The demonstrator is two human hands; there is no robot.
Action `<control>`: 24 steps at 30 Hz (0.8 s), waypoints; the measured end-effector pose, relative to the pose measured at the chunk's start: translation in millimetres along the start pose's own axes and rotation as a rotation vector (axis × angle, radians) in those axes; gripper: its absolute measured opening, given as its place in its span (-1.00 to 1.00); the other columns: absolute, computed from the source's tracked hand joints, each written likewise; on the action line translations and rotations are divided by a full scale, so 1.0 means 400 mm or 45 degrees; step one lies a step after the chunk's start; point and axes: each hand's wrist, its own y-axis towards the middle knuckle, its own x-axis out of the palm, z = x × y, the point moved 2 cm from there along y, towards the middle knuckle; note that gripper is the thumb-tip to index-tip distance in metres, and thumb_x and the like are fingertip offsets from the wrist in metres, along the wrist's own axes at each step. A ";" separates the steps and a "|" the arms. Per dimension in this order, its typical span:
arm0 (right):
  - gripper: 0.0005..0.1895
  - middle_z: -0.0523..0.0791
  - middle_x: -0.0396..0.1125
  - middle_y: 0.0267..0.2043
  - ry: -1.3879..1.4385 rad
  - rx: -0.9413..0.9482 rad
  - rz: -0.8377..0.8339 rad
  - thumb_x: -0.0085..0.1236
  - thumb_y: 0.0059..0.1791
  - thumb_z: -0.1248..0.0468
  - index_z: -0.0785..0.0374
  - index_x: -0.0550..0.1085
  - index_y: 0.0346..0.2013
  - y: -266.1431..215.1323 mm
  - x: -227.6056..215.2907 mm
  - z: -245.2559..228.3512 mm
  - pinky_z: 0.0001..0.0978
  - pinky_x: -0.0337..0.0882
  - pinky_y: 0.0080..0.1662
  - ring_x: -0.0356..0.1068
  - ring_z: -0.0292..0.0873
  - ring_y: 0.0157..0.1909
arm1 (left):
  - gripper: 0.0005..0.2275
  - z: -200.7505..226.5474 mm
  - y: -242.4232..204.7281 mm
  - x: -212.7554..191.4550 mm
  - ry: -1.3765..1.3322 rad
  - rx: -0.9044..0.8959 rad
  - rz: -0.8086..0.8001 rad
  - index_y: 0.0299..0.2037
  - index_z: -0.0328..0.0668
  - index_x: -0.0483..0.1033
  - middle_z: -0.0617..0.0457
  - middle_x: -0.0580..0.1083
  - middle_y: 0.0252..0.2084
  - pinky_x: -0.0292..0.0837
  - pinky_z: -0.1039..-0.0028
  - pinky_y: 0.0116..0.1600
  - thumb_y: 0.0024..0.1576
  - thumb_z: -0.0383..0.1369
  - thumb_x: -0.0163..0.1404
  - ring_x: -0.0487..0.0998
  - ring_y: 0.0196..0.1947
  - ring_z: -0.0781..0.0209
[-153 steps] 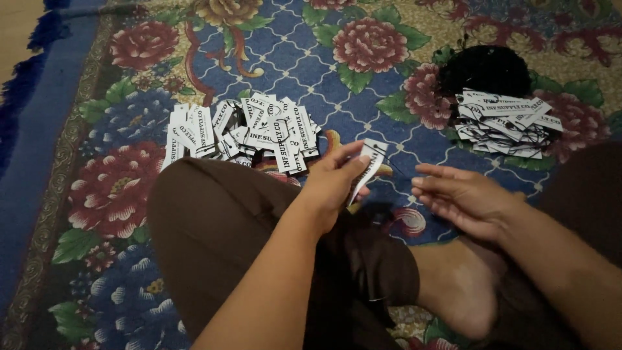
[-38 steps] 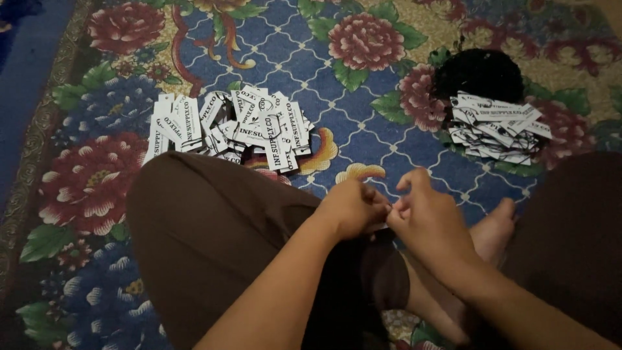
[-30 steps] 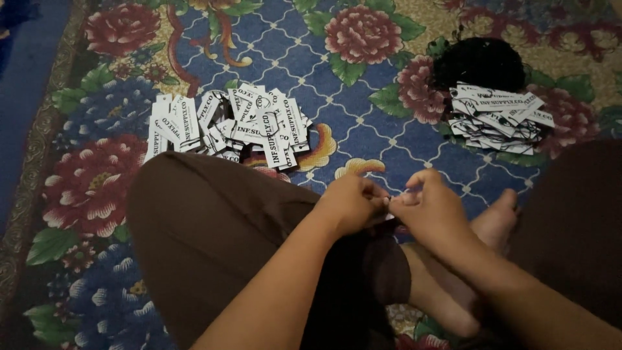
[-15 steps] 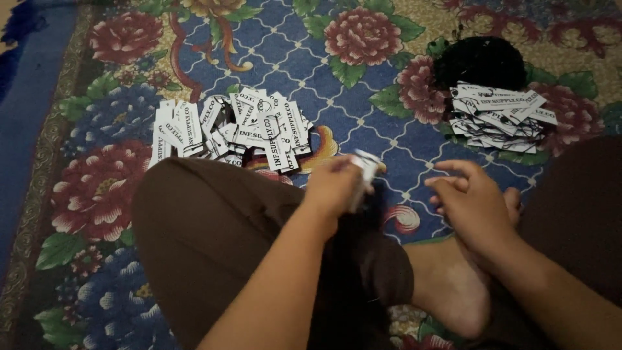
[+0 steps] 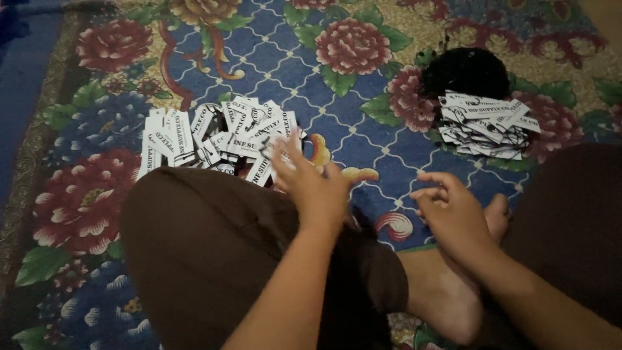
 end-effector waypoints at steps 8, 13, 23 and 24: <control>-0.64 0.08 0.52 -0.08 -0.161 0.074 0.019 0.12 -0.02 0.30 0.14 0.55 0.09 0.010 0.007 -0.019 -0.24 0.54 -0.25 0.54 -0.08 -0.21 | -0.77 -0.043 -0.007 0.043 0.180 0.024 -0.970 -0.06 0.17 0.59 0.06 0.63 -0.14 0.48 0.07 0.11 0.13 -0.16 -0.01 0.60 0.03 -0.11; -0.72 0.00 0.55 -0.11 -0.260 0.096 0.067 0.16 -0.01 0.26 0.05 0.61 -0.01 0.052 -0.011 0.008 -0.26 0.55 -0.30 0.56 -0.08 -0.24 | -0.76 0.008 -0.027 0.005 0.404 0.140 -1.138 -0.04 0.31 0.63 0.05 0.63 -0.10 0.52 0.05 0.09 0.14 -0.14 -0.05 0.61 0.04 -0.11; -0.70 -0.01 0.50 -0.13 -0.759 -0.233 0.302 0.12 0.02 0.25 0.22 0.56 0.03 0.246 -0.157 0.016 -0.14 0.42 -0.11 0.48 0.00 -0.17 | -0.84 0.008 -0.025 -0.006 0.103 -0.072 -0.984 -0.15 -0.08 0.62 0.16 0.63 -0.08 0.51 0.40 0.05 0.13 -0.34 0.02 0.65 -0.12 0.15; -0.71 0.07 0.48 -0.16 -0.734 -0.299 0.373 0.14 0.02 0.33 0.32 0.54 0.03 0.265 -0.177 0.012 -0.11 0.44 -0.14 0.48 0.05 -0.21 | -0.81 0.003 -0.021 -0.003 0.118 -0.067 -0.971 -0.10 -0.09 0.61 0.09 0.63 -0.11 0.51 0.38 0.03 0.13 -0.33 0.03 0.65 -0.12 0.10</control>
